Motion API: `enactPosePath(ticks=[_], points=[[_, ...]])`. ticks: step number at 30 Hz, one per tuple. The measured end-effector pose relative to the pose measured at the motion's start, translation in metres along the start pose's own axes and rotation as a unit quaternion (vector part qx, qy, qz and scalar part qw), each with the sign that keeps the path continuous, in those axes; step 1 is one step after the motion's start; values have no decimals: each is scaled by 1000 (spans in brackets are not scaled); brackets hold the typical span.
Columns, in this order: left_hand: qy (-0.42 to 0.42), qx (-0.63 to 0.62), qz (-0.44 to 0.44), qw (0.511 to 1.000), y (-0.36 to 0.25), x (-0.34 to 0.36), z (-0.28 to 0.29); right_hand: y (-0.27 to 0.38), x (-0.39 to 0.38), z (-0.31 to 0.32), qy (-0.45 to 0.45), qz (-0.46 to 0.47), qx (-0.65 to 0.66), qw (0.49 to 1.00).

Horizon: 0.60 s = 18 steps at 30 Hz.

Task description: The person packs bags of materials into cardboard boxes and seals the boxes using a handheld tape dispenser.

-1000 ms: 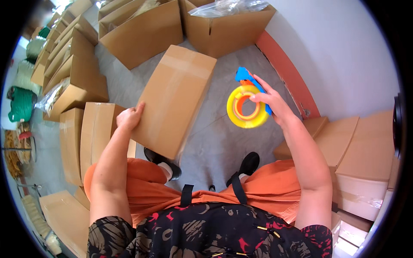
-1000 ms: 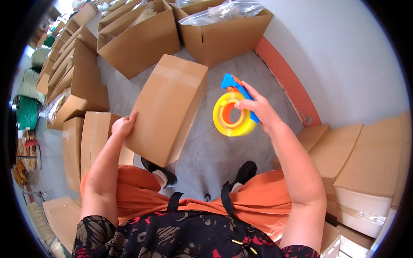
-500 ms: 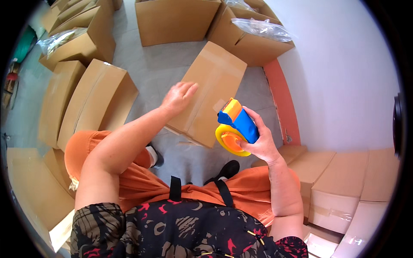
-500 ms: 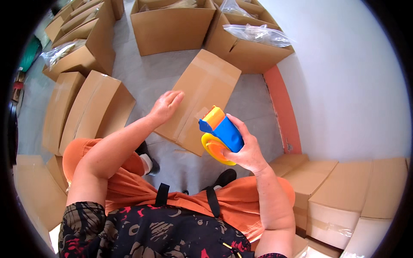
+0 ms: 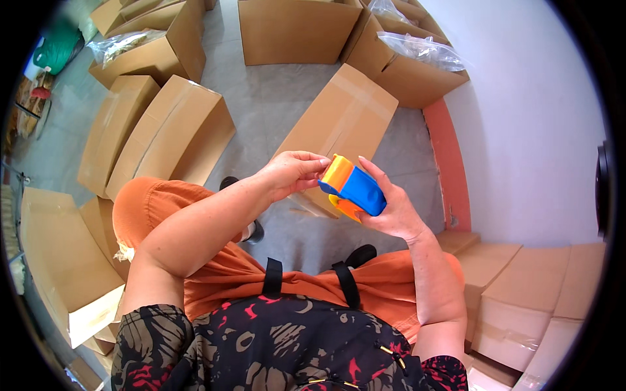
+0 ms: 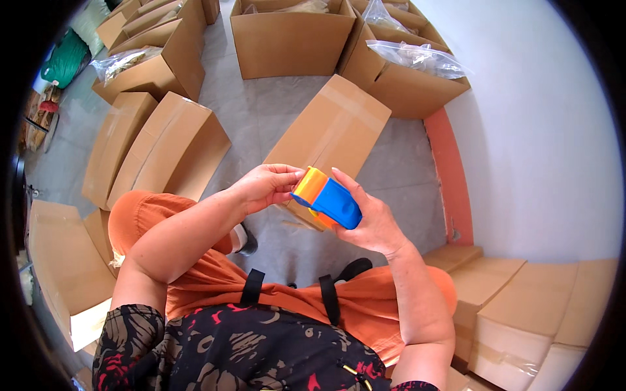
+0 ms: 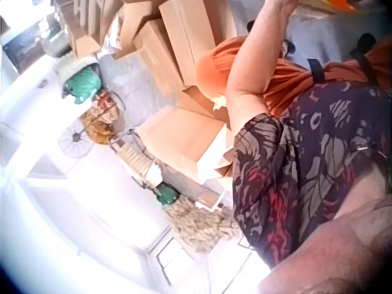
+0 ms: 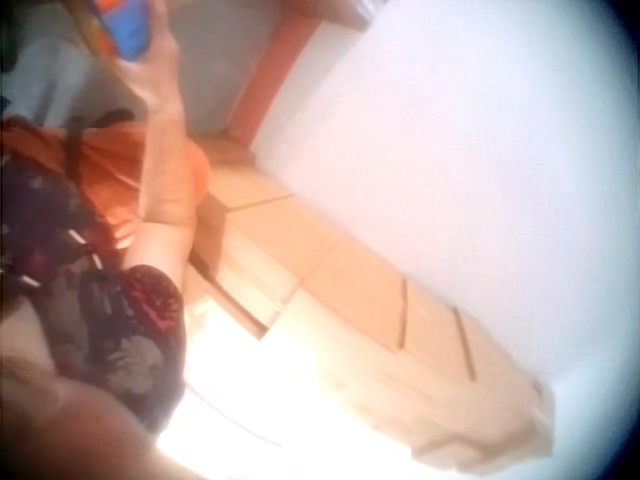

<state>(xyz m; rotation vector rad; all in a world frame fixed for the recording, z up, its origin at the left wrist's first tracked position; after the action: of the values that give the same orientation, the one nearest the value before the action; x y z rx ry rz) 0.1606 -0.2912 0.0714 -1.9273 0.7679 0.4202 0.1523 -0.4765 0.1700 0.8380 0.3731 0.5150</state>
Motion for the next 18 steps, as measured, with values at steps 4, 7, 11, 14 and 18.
enactPosePath(ticks=[4, 7, 11, 14, 18], points=[[-59, 114, -27, 991, 4, 11, 11, -13, -1, -10, 21, -2, -61, 998], [-68, 150, -58, 985, -1, 21, 19, -14, 2, -11, 24, -5, -75, 997], [-100, 150, -110, 977, -37, 33, 62, -15, 6, -1, 1, 6, -70, 998], [-212, 131, -162, 955, -81, 23, 142, -34, -1, 19, 18, -27, -75, 997], [-261, 103, -123, 952, -82, 12, 200, -51, -11, 30, 27, -87, -35, 995]])
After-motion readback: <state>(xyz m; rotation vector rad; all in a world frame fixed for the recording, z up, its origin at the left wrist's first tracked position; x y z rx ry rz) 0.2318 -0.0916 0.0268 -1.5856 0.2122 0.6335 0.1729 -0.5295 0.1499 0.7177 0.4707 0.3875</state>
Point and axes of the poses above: each hand's wrist, its own x-axis towards the middle knuckle, its own z-axis out of the back of the hand, y = z × x, the point moved 8 cm from there along x, towards the middle knuckle, and after that the axes turned 1 degree about z, right-handed, at the moved point
